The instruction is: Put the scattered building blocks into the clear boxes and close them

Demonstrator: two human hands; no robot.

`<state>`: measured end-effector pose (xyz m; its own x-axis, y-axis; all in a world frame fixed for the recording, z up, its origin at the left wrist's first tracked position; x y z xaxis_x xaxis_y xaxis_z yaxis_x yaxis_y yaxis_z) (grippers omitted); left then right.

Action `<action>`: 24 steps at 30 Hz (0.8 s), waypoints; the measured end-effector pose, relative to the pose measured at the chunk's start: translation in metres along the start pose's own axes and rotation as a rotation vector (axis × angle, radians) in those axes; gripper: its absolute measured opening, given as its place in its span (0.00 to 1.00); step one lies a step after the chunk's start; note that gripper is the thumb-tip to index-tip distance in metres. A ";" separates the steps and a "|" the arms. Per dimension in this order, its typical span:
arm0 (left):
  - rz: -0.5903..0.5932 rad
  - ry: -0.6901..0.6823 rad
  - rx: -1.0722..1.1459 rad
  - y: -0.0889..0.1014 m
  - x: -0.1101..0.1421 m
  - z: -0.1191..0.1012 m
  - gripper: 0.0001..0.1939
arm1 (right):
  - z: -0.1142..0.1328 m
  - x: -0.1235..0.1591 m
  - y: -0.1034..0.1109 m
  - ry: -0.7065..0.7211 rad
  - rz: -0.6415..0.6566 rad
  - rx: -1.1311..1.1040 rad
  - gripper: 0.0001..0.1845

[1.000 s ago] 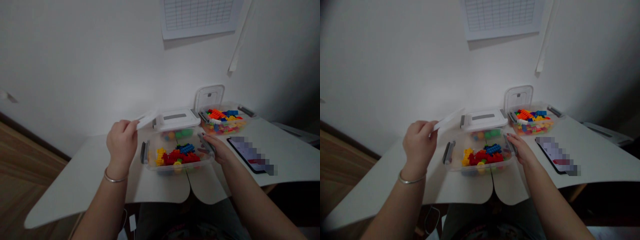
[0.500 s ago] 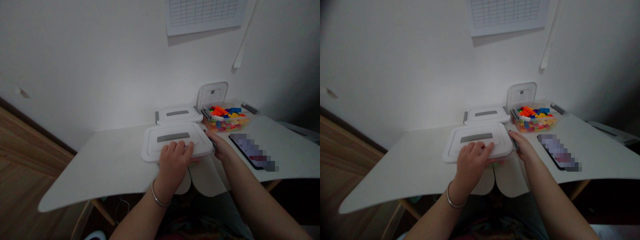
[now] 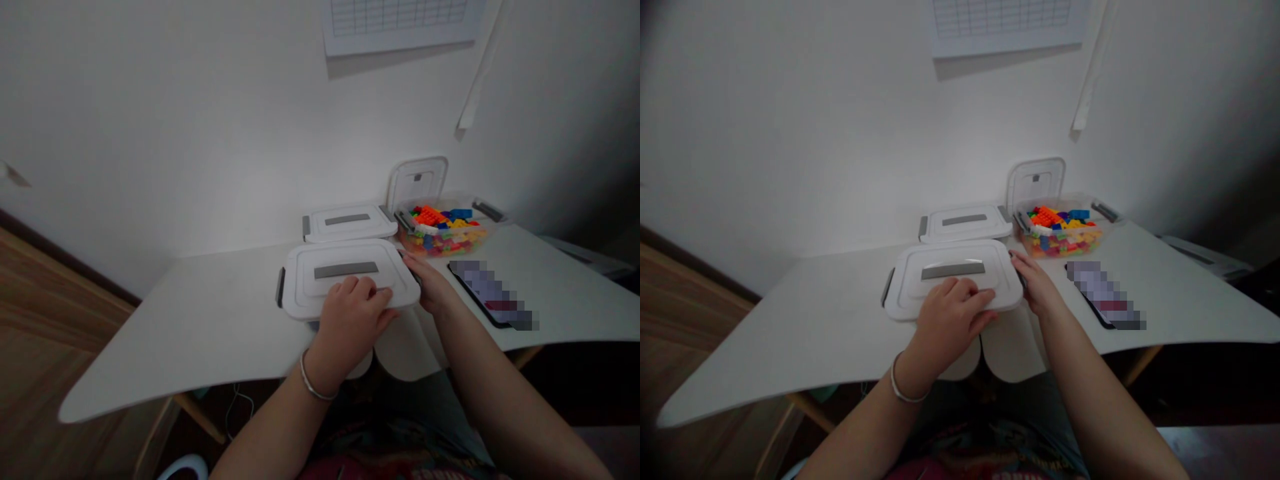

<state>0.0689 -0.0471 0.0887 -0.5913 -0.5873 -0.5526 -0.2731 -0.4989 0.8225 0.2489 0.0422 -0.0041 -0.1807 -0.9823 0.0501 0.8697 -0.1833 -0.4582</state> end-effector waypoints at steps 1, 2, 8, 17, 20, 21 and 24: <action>-0.033 0.011 0.025 0.006 0.002 0.004 0.14 | 0.001 0.002 0.000 -0.018 -0.001 0.011 0.26; -0.084 0.028 0.053 0.012 0.005 0.009 0.15 | 0.002 0.004 0.000 -0.042 -0.009 0.017 0.26; -0.003 0.502 0.007 0.007 0.034 0.088 0.21 | 0.015 0.019 -0.004 -0.102 -0.060 0.069 0.34; 0.002 0.625 0.374 -0.021 0.055 0.117 0.26 | 0.014 0.020 -0.008 -0.062 -0.066 0.154 0.33; -0.164 0.916 0.665 -0.032 0.073 0.128 0.34 | 0.011 0.021 -0.003 -0.054 -0.128 0.150 0.38; -0.186 1.028 0.755 -0.037 0.080 0.130 0.35 | 0.010 0.021 -0.002 -0.054 -0.136 0.145 0.39; -0.166 1.144 1.007 -0.048 0.084 0.124 0.34 | 0.010 0.025 -0.005 0.012 -0.099 0.143 0.36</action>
<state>-0.0613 0.0066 0.0194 0.2503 -0.9662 -0.0612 -0.9385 -0.2577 0.2297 0.2449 0.0184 0.0086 -0.2737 -0.9586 0.0780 0.9038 -0.2841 -0.3201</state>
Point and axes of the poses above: each hand's wrist, its own x-axis away from the middle knuckle, its own y-axis out of the back of the hand, z = x × y, the point moved 5 cm from there along -x, towards the middle knuckle, and after that the axes turned 11 degrees about -x, right-handed, at the moved point
